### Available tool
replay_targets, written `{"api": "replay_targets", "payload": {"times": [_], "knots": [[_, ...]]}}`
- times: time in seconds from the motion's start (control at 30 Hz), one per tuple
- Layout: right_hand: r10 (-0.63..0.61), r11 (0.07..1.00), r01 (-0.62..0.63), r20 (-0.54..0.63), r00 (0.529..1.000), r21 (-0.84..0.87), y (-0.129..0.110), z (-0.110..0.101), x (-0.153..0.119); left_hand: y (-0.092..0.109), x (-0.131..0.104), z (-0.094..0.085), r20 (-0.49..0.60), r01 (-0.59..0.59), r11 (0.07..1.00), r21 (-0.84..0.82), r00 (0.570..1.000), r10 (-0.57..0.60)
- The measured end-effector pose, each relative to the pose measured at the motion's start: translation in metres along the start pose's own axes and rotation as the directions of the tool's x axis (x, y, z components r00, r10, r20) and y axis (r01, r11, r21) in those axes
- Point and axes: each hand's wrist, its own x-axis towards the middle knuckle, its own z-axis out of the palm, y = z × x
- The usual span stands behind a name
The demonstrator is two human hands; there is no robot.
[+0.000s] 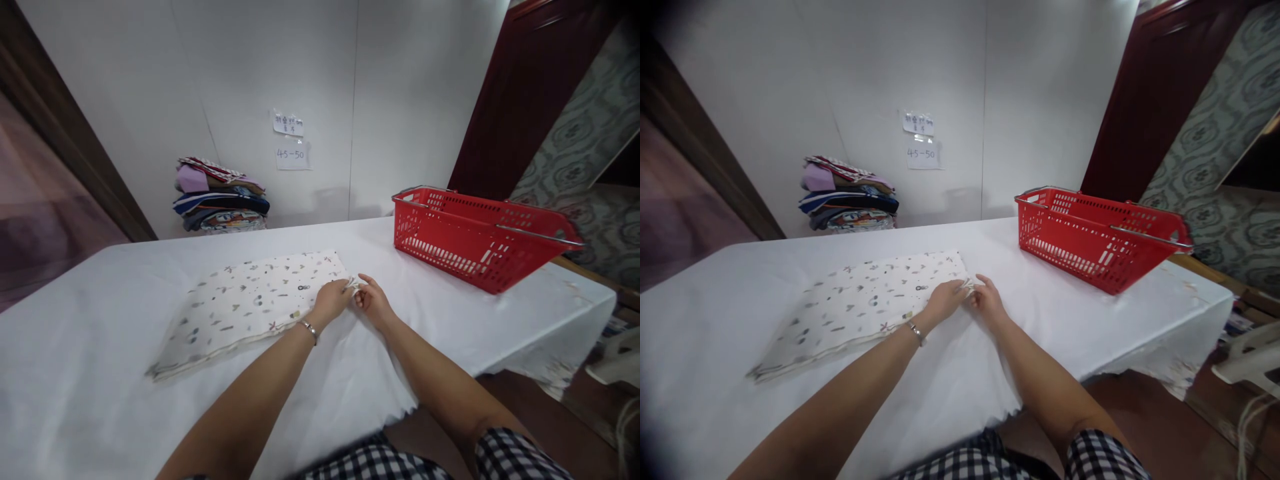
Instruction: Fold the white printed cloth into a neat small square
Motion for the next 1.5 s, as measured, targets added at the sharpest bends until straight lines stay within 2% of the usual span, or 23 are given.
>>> {"api": "replay_targets", "payload": {"times": [0.23, 0.4, 0.47, 0.63, 0.73, 1.0, 1.37, 1.5], "knots": [[-0.015, 1.0, 0.015, 0.001, 1.0, -0.015, 0.0, -0.001, -0.001, -0.007, 0.008, -0.008, 0.043, 0.104, 0.981, -0.161, 0.994, -0.099], [-0.045, 0.995, 0.046, 0.015, 0.999, -0.091, -0.002, 0.001, -0.003, -0.008, 0.013, -0.007, -0.049, 0.135, 0.975, -0.177, 0.988, -0.146], [-0.056, 0.99, 0.056, 0.007, 0.998, -0.129, -0.001, 0.001, -0.003, -0.004, 0.011, -0.005, -0.07, 0.111, 0.981, -0.156, 0.99, -0.123], [-0.051, 0.995, 0.051, -0.001, 0.999, -0.084, 0.0, -0.001, -0.001, 0.006, 0.001, 0.0, -0.027, -0.048, 0.998, -0.031, 0.999, 0.047], [-0.039, 0.998, 0.04, 0.014, 0.999, -0.049, 0.0, 0.0, -0.001, 0.006, -0.001, -0.002, -0.003, -0.062, 0.997, 0.036, 0.998, 0.062], [-0.032, 0.999, 0.032, 0.0, 0.999, 0.001, -0.004, 0.006, -0.005, 0.001, -0.001, -0.008, 0.023, -0.1, 0.995, -0.014, 0.995, 0.1], [-0.003, 0.999, 0.004, 0.005, 1.0, -0.053, -0.001, 0.004, -0.002, -0.001, -0.002, -0.009, 0.073, -0.166, 0.984, -0.059, 0.983, 0.17], [-0.022, 0.999, 0.023, 0.016, 1.0, -0.047, 0.0, 0.003, -0.002, -0.002, -0.003, -0.01, 0.07, -0.135, 0.983, -0.121, 0.987, 0.144]]}}
